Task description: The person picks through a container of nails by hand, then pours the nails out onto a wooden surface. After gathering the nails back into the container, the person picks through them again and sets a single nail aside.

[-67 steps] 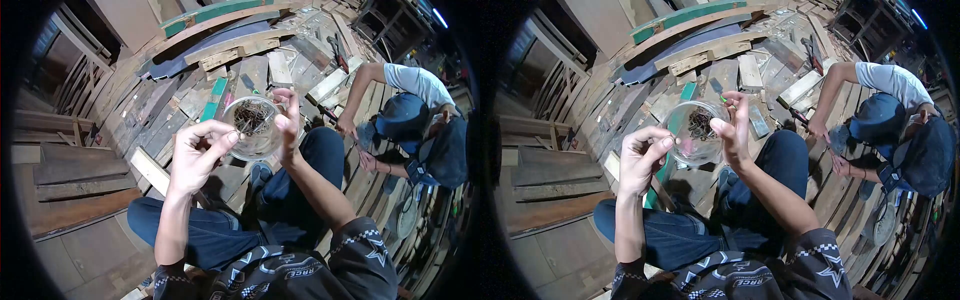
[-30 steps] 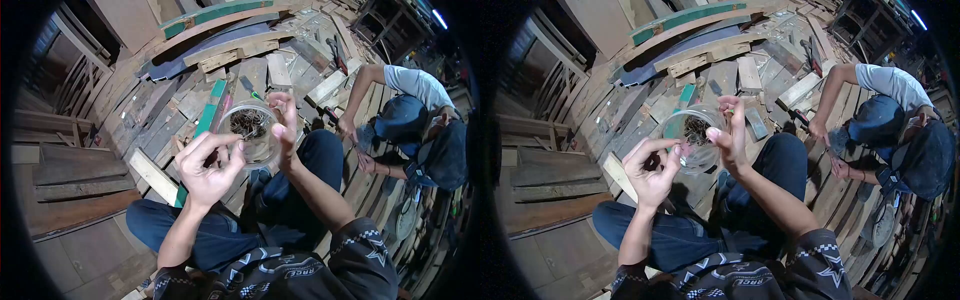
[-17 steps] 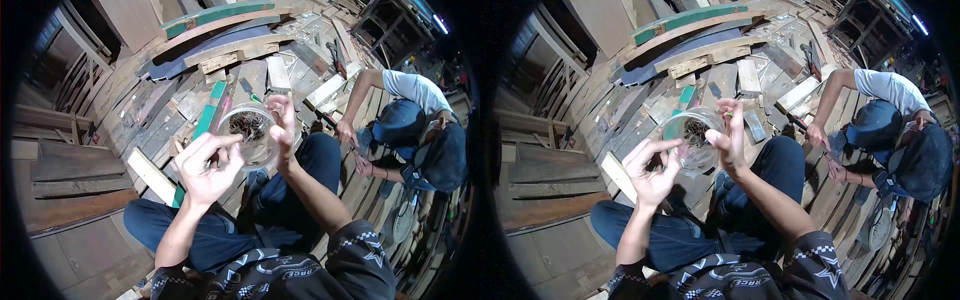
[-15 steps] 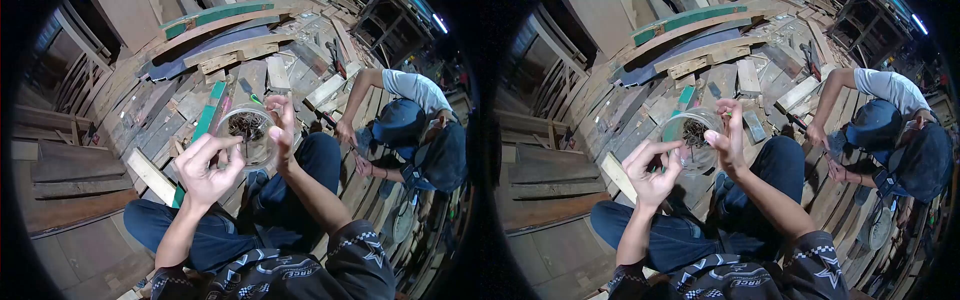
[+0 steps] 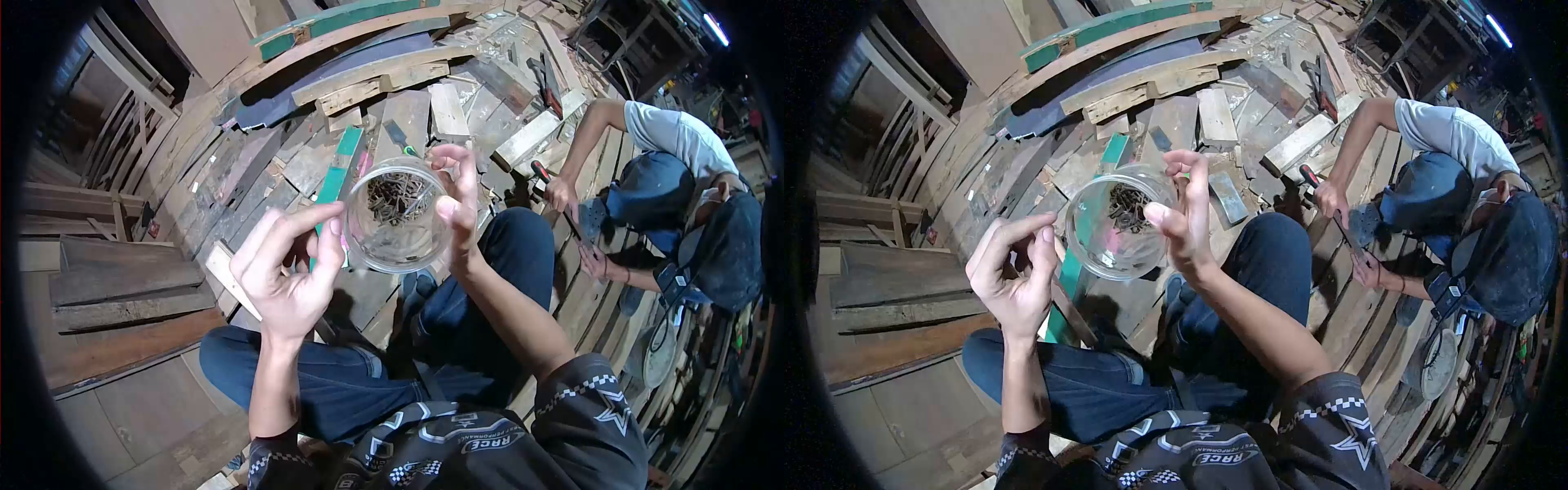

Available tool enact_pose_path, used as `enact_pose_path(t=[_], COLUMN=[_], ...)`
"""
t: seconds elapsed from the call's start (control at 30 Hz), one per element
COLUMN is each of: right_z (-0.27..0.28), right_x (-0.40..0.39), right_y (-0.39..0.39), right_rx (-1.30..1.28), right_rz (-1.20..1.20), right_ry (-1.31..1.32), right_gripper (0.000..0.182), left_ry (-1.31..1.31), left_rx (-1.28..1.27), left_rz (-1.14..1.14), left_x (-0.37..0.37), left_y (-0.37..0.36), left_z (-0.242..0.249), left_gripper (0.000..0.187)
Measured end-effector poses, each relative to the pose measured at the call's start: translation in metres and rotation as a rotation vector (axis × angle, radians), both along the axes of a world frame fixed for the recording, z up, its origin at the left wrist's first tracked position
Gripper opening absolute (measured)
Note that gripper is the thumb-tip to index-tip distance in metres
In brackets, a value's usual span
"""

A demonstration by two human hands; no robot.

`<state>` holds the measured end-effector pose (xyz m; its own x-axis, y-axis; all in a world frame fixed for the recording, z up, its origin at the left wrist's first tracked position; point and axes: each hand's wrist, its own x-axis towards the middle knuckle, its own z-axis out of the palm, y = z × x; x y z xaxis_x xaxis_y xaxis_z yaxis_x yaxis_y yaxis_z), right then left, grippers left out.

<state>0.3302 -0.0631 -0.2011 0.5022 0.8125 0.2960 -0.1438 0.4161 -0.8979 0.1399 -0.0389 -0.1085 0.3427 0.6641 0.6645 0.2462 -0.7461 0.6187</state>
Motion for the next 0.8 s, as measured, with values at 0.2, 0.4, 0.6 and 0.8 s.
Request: enact_pose_path(t=[0.2, 0.4, 0.6, 0.8], right_z=[0.005, 0.003, 0.003, 0.003], right_x=[-0.002, -0.004, 0.002, 0.004], right_y=[0.001, -0.002, -0.003, -0.002], right_rx=[0.073, 0.072, 0.034, 0.042], right_rz=[-0.011, 0.008, -0.044, -0.063], right_ry=[-0.010, 0.036, -0.067, -0.101], right_gripper=[0.072, 0.072, 0.081, 0.079], left_ry=[0.574, 1.032, 1.156, 0.810], left_rx=[-0.004, 0.064, -0.110, 0.157], left_rz=[-0.296, -0.298, -0.325, -0.540], left_x=[0.010, 0.046, 0.082, 0.088], left_y=[-0.020, -0.006, 0.023, 0.044], left_z=[0.043, 0.037, 0.011, -0.025], left_gripper=[0.015, 0.011, 0.020, 0.032])
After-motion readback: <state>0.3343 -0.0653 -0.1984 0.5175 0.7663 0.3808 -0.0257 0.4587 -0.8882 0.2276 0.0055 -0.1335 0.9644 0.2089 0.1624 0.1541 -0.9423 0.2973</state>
